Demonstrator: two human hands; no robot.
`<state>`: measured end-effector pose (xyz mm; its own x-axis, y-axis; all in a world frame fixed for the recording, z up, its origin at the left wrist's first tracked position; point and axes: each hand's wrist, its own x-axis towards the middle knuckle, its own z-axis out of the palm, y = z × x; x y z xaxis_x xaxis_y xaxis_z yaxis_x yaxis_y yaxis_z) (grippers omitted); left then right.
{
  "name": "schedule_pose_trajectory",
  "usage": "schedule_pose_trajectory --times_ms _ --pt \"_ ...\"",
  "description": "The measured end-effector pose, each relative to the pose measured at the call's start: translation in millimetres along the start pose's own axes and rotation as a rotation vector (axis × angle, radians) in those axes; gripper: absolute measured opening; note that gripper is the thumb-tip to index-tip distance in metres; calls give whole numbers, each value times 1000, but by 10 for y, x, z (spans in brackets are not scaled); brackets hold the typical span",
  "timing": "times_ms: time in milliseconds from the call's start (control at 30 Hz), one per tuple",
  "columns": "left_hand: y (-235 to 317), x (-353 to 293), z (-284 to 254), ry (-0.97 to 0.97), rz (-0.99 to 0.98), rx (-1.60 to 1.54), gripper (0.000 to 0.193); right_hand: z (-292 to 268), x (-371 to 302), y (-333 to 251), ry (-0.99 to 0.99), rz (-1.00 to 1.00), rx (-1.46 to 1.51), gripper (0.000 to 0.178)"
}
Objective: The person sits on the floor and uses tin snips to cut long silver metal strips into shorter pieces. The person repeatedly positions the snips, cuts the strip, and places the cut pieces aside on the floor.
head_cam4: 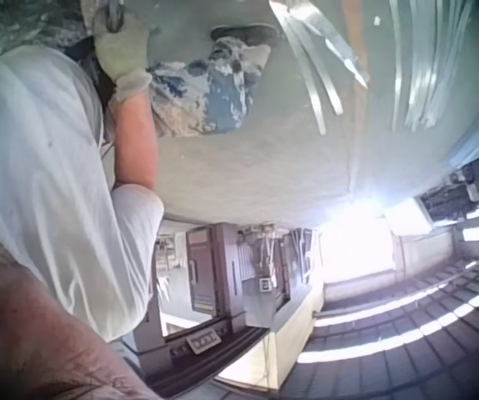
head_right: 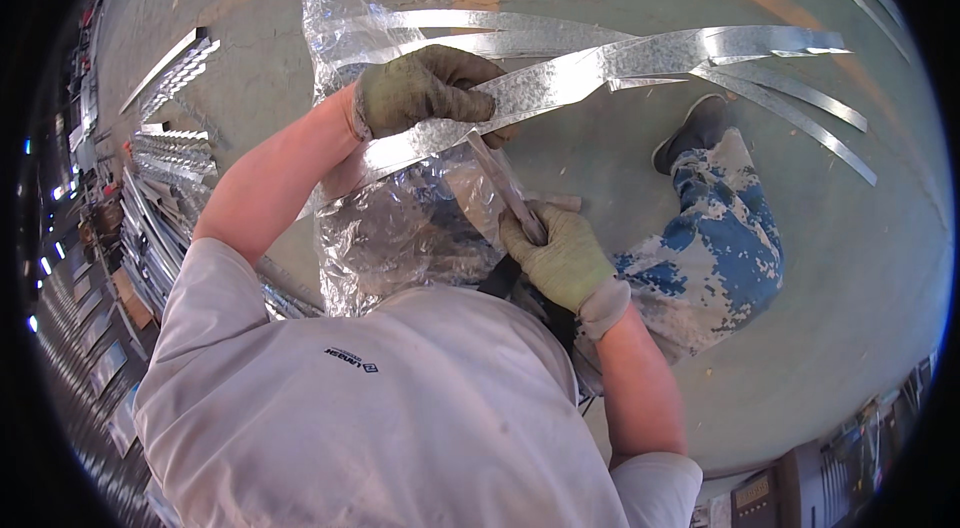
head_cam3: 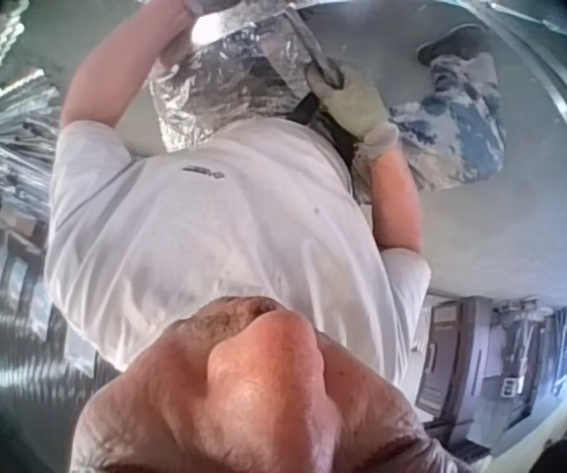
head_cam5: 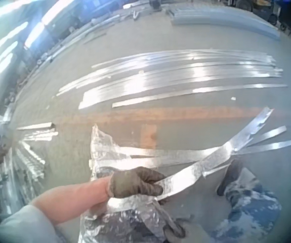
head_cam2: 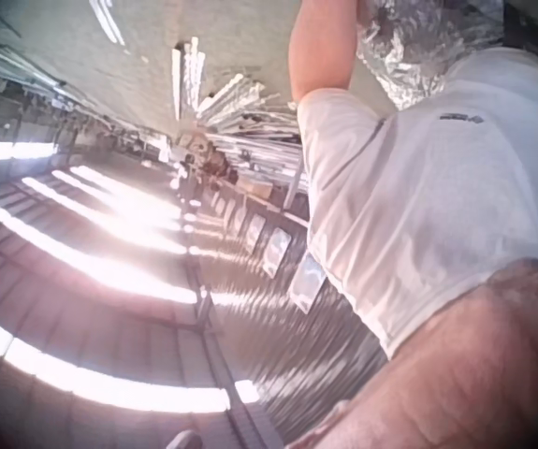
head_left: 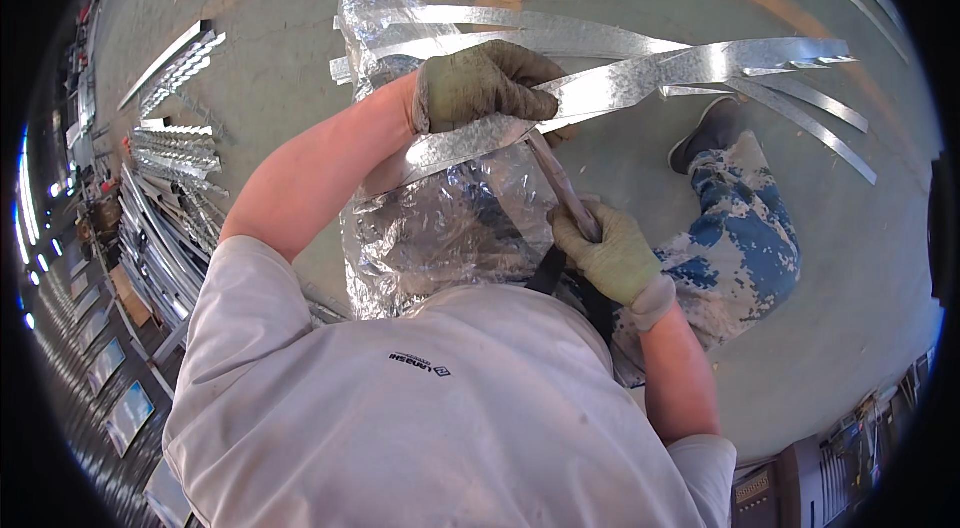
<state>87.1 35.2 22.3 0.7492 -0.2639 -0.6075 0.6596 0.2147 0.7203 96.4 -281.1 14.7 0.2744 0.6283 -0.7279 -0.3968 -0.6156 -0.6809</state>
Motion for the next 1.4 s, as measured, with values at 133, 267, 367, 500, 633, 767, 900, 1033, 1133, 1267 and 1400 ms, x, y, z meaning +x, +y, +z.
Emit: schedule_pose_trajectory --times_ms 133,267,367,500,633,767,900,1033,1133,1267,1400 --pt "69 -27 43 11 -23 -11 52 -126 -11 -190 -186 177 210 32" --pt "111 5 48 22 -86 -33 51 -230 55 -221 -324 258 241 29" --pt "9 57 -32 31 -53 3 51 -259 86 -189 -403 235 381 30" --pt "14 76 10 30 -44 -103 50 -264 135 -83 -526 240 577 34" --pt "1 50 10 20 -36 -141 48 -246 130 -8 -586 228 673 36" --pt "40 30 43 36 33 -9 46 -234 110 -55 -539 132 620 36" --pt "64 -3 17 -3 112 88 48 -168 3 -83 -392 81 379 37" --pt "-32 -68 -24 -35 199 9 57 -100 -187 -71 -168 52 312 48" --pt "-82 -59 -86 -106 246 43 65 -105 -207 -113 -51 84 86 49" --pt "-77 -153 -19 -31 264 140 73 51 -199 -130 36 56 75 50" --pt "-32 -195 0 -57 255 221 80 145 -121 -35 117 5 5 49"
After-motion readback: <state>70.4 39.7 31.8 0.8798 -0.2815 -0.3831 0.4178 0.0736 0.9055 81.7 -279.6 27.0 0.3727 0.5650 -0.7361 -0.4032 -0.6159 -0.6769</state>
